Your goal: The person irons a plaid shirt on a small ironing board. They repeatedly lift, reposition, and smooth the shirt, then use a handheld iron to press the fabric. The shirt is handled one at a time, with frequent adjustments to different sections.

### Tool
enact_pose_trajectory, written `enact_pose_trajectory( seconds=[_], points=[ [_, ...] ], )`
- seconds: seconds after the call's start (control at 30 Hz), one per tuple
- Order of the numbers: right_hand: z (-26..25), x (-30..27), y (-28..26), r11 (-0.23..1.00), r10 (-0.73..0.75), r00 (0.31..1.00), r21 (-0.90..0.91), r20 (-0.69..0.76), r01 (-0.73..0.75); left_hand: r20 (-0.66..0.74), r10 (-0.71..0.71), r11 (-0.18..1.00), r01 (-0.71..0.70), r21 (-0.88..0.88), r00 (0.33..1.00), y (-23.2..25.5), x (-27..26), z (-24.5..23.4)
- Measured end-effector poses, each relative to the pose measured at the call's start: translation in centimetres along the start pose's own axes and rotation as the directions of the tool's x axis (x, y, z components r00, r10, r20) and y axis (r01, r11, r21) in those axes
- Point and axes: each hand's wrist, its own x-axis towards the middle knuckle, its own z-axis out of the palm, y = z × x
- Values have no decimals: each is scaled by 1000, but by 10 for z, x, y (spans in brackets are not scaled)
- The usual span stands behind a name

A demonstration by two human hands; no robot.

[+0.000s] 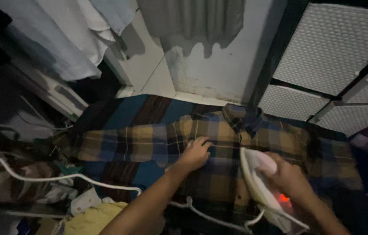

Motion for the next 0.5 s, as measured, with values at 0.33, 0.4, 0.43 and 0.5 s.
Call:
enact_pose_trajectory(
  seconds=[0.33, 0.4, 0.43, 0.5],
  points=[
    [43, 22, -43, 927, -282, 958, -271, -51, 259, -386, 93, 994, -107, -16, 918, 14, -87, -15],
    [41, 25, -32, 926, -277, 960, -261, 26, 274, -391, 106, 992, -126, -25, 914, 15, -94, -17],
    [40, 25, -25, 921, -267, 963, -283, 38, 267, -397, 113, 990, -136, -31, 911, 14, -96, -17],
    [42, 22, -9, 911, -249, 967, -325, 55, 254, -406, 105, 989, -137, -50, 908, 13, -99, -15]
  ],
)
